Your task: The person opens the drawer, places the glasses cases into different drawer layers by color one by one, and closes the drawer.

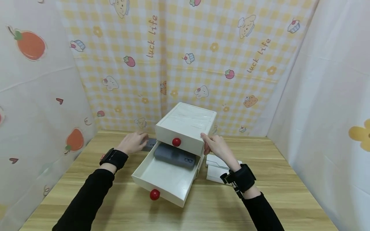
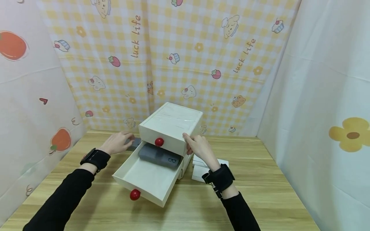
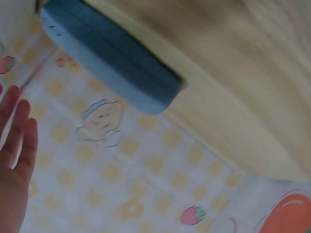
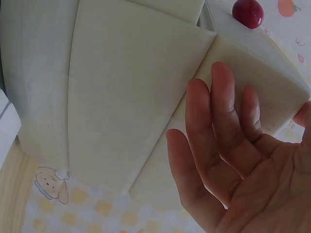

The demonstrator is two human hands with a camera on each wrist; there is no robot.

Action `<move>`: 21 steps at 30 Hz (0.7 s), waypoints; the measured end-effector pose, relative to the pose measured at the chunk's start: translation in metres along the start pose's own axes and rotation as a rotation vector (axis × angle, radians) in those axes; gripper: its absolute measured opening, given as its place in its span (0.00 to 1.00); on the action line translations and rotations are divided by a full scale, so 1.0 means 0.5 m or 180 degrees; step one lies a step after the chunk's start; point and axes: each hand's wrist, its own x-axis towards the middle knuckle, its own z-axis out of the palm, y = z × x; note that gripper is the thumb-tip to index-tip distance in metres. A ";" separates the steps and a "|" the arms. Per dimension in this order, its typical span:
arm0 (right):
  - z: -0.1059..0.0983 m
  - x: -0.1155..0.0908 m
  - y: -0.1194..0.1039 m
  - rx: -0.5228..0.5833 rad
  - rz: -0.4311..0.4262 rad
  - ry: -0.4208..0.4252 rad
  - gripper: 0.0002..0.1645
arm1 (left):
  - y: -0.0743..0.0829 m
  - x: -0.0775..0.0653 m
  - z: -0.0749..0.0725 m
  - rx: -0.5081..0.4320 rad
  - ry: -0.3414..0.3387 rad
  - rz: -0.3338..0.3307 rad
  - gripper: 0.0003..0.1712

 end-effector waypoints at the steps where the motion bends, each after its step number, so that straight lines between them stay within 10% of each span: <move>1: 0.000 0.000 0.000 0.0009 0.0002 -0.0003 0.40 | -0.006 0.001 0.008 -0.0001 -0.0016 -0.0038 0.11; 21: 0.004 0.005 0.004 -0.0075 0.0012 0.0053 0.40 | -0.035 -0.007 0.118 0.0051 -0.1029 -0.0843 0.41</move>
